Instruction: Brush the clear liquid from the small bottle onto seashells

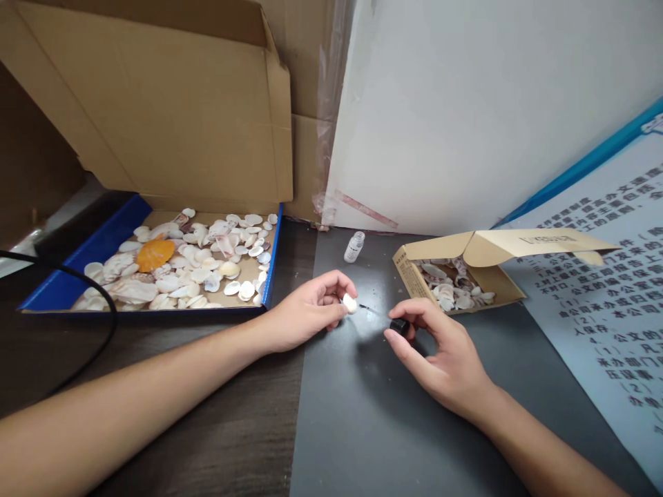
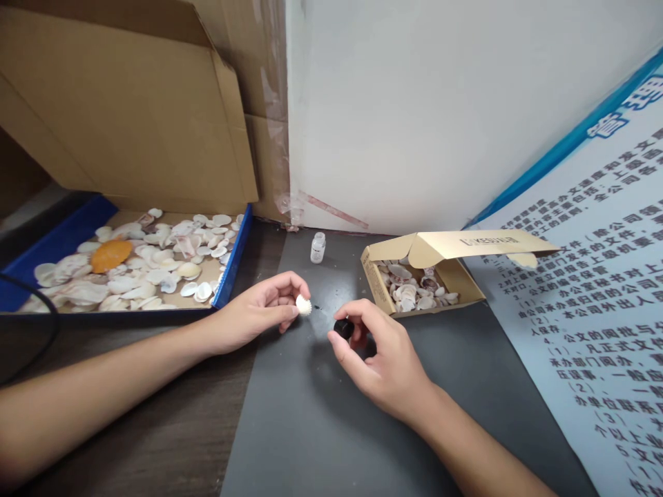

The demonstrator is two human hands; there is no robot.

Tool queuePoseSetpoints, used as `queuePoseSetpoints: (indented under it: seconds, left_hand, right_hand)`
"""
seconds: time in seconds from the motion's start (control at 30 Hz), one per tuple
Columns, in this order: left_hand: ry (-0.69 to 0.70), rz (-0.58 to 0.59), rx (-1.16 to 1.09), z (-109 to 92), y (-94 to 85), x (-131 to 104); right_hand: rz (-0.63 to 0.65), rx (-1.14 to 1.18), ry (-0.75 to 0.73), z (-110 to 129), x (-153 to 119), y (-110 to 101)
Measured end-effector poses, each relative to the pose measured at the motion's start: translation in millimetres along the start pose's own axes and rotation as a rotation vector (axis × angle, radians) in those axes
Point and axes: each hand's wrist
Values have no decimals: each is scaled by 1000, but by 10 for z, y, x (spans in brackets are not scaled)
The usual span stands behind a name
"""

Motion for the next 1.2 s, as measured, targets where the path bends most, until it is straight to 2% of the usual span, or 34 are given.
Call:
queuePoseSetpoints:
  seconds: [1.2]
  left_hand:
    - [1, -2, -5, -7, 8, -9]
  right_hand:
    - [68, 42, -2, 23, 4, -21]
Point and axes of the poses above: each hand's wrist, its own x-axis towards the middle knuckle, its own y-axis out of the palm, z = x × y, and after that the axes turned 6 degrees about -x, right-handed
